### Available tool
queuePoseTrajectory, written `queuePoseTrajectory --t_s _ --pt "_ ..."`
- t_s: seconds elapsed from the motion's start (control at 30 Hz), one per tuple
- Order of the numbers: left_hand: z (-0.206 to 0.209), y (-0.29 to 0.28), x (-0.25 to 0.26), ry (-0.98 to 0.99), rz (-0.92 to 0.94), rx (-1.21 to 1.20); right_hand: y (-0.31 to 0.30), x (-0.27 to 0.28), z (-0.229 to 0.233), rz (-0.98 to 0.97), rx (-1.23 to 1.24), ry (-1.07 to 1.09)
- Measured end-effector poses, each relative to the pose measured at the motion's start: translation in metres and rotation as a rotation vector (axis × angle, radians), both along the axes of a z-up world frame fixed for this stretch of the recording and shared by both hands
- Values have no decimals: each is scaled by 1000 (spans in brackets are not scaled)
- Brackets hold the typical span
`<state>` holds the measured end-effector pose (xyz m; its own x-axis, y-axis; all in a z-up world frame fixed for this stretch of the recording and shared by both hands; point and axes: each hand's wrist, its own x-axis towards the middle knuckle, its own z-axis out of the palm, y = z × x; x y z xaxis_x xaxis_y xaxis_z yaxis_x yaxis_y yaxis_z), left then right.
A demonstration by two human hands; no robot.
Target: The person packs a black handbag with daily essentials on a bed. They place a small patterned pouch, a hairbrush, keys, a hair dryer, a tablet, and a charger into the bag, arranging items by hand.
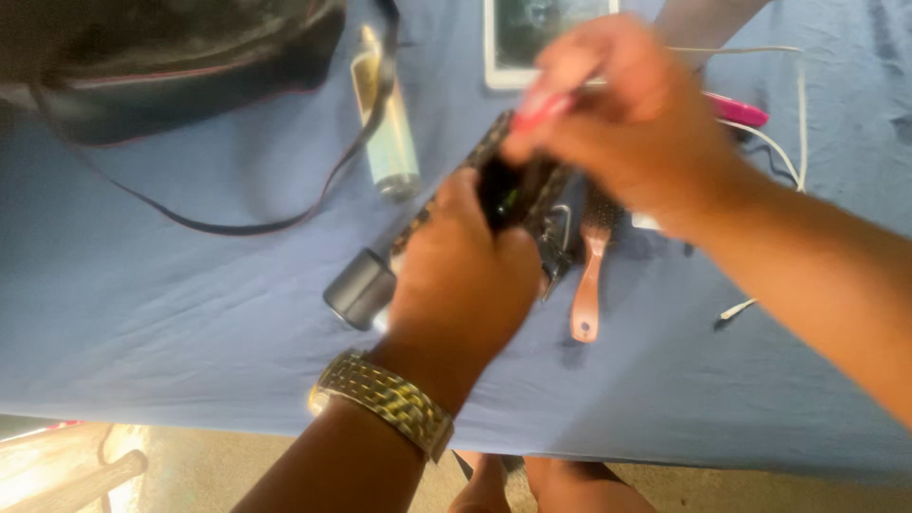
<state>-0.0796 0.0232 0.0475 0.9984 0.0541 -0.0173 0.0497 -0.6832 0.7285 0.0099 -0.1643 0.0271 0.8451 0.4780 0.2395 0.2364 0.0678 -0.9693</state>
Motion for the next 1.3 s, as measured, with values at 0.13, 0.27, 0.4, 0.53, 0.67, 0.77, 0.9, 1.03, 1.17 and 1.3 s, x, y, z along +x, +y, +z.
queuePoseTrajectory --t_s 0.13,0.27,0.4,0.53,0.67,0.77,0.9,1.03,1.17,1.3 --pt "-3 7 2 -59 212 -236 53 -25 14 78 -318 -219" --pt "-2 13 5 -7 191 -289 71 -26 19 39 -602 -524" --pt "-8 17 14 31 248 -253 76 -24 5 -15 -654 -693" --pt "-13 16 13 -113 107 -136 59 -32 -8 -104 -542 -531" --pt "-15 8 6 45 -53 29 21 -36 -18 -310 -470 -402" --pt "-15 -1 -5 -56 -120 233 -9 -31 -24 -460 -520 -132" --pt "-15 -7 -4 -43 -177 319 -55 -18 -38 -678 -507 267" --pt "-13 -9 6 -77 -202 383 -98 -3 -57 -841 -726 372" --pt "-10 -12 13 -24 -214 347 -127 14 -87 -791 -894 491" --pt "-9 -12 7 -22 -209 354 -138 15 -118 -663 -1111 440"
